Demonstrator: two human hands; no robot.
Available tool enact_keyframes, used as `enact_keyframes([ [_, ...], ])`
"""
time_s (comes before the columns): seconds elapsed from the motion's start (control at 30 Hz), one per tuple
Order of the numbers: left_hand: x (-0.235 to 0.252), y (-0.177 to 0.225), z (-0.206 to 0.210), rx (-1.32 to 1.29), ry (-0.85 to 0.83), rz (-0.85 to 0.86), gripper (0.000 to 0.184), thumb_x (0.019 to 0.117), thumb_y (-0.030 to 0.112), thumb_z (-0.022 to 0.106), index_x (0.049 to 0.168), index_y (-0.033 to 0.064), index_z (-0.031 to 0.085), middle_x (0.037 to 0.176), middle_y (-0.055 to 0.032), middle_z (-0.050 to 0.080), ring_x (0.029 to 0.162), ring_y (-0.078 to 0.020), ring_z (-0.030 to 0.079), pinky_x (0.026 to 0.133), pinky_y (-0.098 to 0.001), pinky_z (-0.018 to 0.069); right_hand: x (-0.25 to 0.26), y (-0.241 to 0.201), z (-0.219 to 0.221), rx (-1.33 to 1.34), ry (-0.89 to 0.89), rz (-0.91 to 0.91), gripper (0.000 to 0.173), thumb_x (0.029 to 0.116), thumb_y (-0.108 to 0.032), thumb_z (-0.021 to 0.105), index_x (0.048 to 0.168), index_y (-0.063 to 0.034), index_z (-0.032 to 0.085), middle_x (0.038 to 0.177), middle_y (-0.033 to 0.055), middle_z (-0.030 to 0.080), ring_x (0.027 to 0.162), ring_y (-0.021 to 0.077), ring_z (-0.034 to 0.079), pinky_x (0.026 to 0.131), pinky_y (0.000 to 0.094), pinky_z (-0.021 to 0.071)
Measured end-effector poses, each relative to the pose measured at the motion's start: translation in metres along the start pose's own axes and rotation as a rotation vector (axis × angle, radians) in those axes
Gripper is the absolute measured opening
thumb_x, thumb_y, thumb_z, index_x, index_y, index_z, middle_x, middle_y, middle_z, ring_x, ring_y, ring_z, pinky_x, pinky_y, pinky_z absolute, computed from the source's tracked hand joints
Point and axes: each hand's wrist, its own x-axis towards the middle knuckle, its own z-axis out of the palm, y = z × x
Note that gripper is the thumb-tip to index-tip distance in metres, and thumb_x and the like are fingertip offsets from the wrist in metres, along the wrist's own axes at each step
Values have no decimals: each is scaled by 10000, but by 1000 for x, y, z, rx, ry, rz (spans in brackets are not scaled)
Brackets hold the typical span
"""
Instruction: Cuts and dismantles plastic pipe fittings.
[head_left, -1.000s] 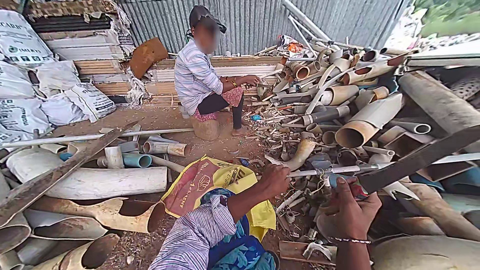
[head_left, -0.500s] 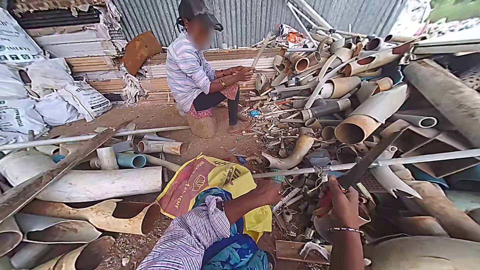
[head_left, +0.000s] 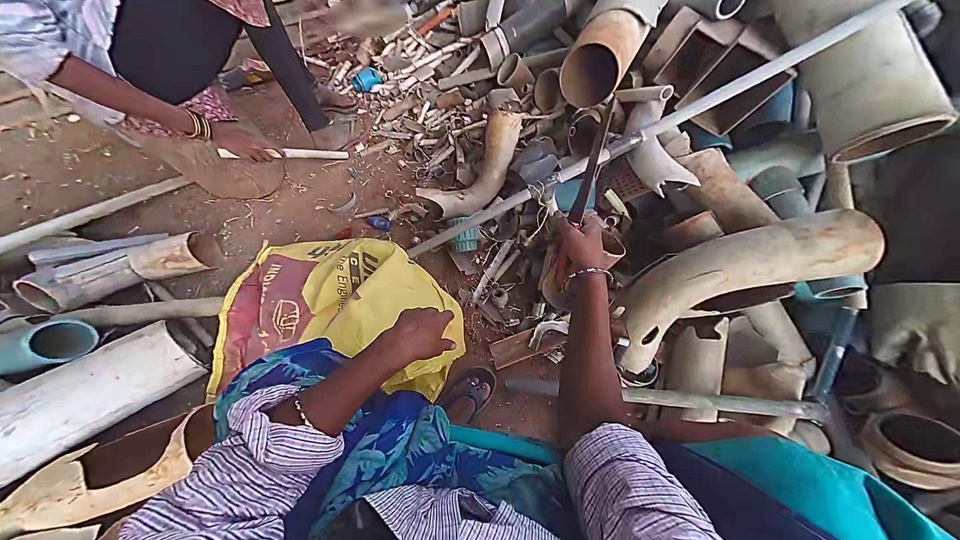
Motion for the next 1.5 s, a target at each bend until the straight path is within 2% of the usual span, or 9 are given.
enact_keyframes([
  [0.1,5,-7,-1,20,-7,-33,576,1053,375,580,1516,54,458,1376,-253,583,1292,-432,556,1049,-617,421,20,61,21,-274,-54,250,414,1039,-356,580,1152,31,670,961,195,692,795,288,668,787,504,542],
  [0.27,11,-4,-7,27,-63,-44,581,1062,360,566,1538,56,428,1421,-256,551,1320,-427,535,1069,-609,404,15,132,85,-419,-317,364,431,1043,-320,591,1240,57,652,1228,299,651,1189,434,610,1029,606,438],
  [0.47,17,-1,-8,50,-121,-58,602,1062,366,563,1551,52,402,1431,-265,537,1315,-442,533,1069,-606,402,27,144,113,-592,-330,399,449,1020,-271,616,1339,46,606,1470,308,486,1339,429,519,1115,557,408],
  [0.7,20,11,-9,85,-182,-29,608,1066,361,557,1570,67,385,1454,-246,528,1313,-429,535,1074,-590,402,75,143,140,-658,-333,331,498,977,-197,658,1437,-35,558,1527,326,395,1281,470,554,1025,581,491],
  [0.9,25,18,-12,100,-196,-14,602,1068,355,552,1565,57,388,1456,-249,522,1317,-429,529,1072,-587,401,77,132,146,-614,-473,411,475,1000,-203,629,1398,46,558,1543,312,396,1378,429,483,1116,548,414],
  [1.07,27,16,-17,111,-167,-18,592,1072,347,546,1553,39,392,1455,-262,515,1319,-435,524,1068,-595,398,69,152,131,-309,-333,417,361,1012,-183,621,1287,50,638,1295,275,632,1228,375,596,1061,526,436],
  [1.2,25,16,-24,71,-55,-30,570,1070,324,552,1536,25,415,1448,-272,519,1326,-447,513,1079,-606,379,46,139,117,45,-265,516,306,1044,-200,595,1250,26,596,928,113,604,713,139,530,680,313,471],
  [1.4,25,21,-46,-75,254,-97,433,1095,249,481,1440,-7,530,1402,-252,567,1315,-418,537,1063,-586,411,27,79,84,199,-579,325,220,1069,-92,495,1206,13,631,760,7,590,598,64,548,597,218,499],
  [1.5,28,21,-52,-253,379,-125,506,1094,251,480,1505,-40,438,1444,-273,529,1351,-413,520,1117,-565,402,13,39,66,278,-683,137,249,1058,-24,449,1228,40,619,765,5,609,593,54,564,601,206,517],
])
